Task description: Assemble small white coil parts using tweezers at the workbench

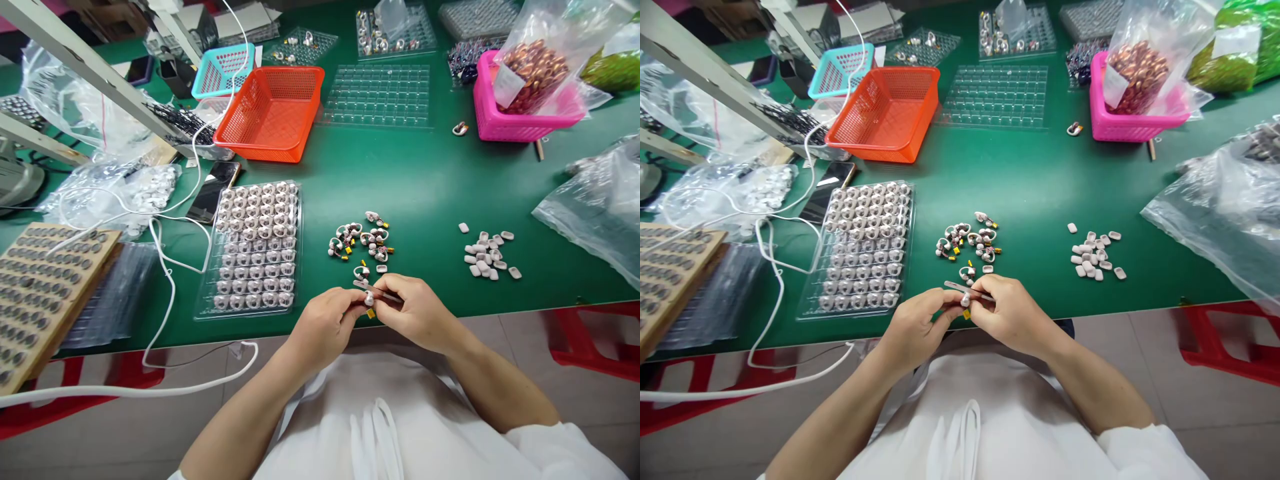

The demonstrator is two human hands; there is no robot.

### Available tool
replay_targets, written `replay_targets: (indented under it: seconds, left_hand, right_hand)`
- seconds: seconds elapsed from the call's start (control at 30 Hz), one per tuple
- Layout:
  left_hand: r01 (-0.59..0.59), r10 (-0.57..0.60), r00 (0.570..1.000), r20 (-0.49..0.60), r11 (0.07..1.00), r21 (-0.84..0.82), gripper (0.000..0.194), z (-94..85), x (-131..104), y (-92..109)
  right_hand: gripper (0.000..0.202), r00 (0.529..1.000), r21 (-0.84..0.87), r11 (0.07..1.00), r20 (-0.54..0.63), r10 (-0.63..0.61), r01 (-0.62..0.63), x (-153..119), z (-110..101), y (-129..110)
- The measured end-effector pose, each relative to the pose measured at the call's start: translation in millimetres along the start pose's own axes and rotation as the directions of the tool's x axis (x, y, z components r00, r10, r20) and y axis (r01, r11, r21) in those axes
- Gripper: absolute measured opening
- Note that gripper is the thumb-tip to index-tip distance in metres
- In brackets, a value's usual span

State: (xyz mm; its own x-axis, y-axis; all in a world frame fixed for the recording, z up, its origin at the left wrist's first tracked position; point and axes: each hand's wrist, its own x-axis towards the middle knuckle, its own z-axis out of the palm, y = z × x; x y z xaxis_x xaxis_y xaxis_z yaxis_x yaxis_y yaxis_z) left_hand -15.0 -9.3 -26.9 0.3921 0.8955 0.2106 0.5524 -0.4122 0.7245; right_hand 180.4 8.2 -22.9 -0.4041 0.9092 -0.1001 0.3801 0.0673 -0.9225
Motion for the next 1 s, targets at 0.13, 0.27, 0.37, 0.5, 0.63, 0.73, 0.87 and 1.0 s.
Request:
replay_targets:
  seconds: [0.13,0.27,0.37,0.5,0.63,0.73,0.87,1.0]
  left_hand:
    - [0.013,-0.013,1.000,0.012,0.999,-0.036,0.012,-0.9,1,1]
    - [0.072,-0.071,0.997,0.022,0.996,-0.055,0.012,-2.6,1,3]
    - [0.100,-0.097,0.995,0.035,0.992,-0.074,0.013,-3.2,1,3]
    - [0.149,-0.144,0.989,0.042,0.978,-0.143,0.014,-2.7,1,4]
    - [0.317,-0.320,0.947,0.040,0.902,-0.293,0.013,-1.8,1,5]
    - [0.440,-0.465,0.883,0.070,0.765,-0.471,0.012,-1.5,1,5]
    - [0.498,-0.527,0.838,0.140,0.634,-0.592,0.012,-3.2,0,7]
    - [0.542,-0.539,0.798,0.269,0.448,-0.711,0.015,-6.5,1,9]
  right_hand:
    - [0.010,0.997,0.006,1.000,0.069,0.028,-0.029,2,-5,1]
    - [0.011,0.993,0.055,0.996,0.091,0.069,-0.074,3,-6,1]
    - [0.011,0.994,0.076,0.994,0.092,0.066,-0.073,3,-6,2]
    - [0.012,0.997,0.062,0.998,0.080,0.006,-0.011,1,-7,2]
    - [0.015,0.993,0.061,0.991,0.008,-0.120,0.119,-2,-6,2]
    - [0.015,0.969,0.080,0.966,-0.042,-0.242,0.244,-4,-2,4]
    - [0.013,0.938,0.041,0.939,-0.070,-0.339,0.343,-7,3,10]
    - [0.017,0.883,-0.096,0.888,-0.100,-0.458,0.449,-9,3,14]
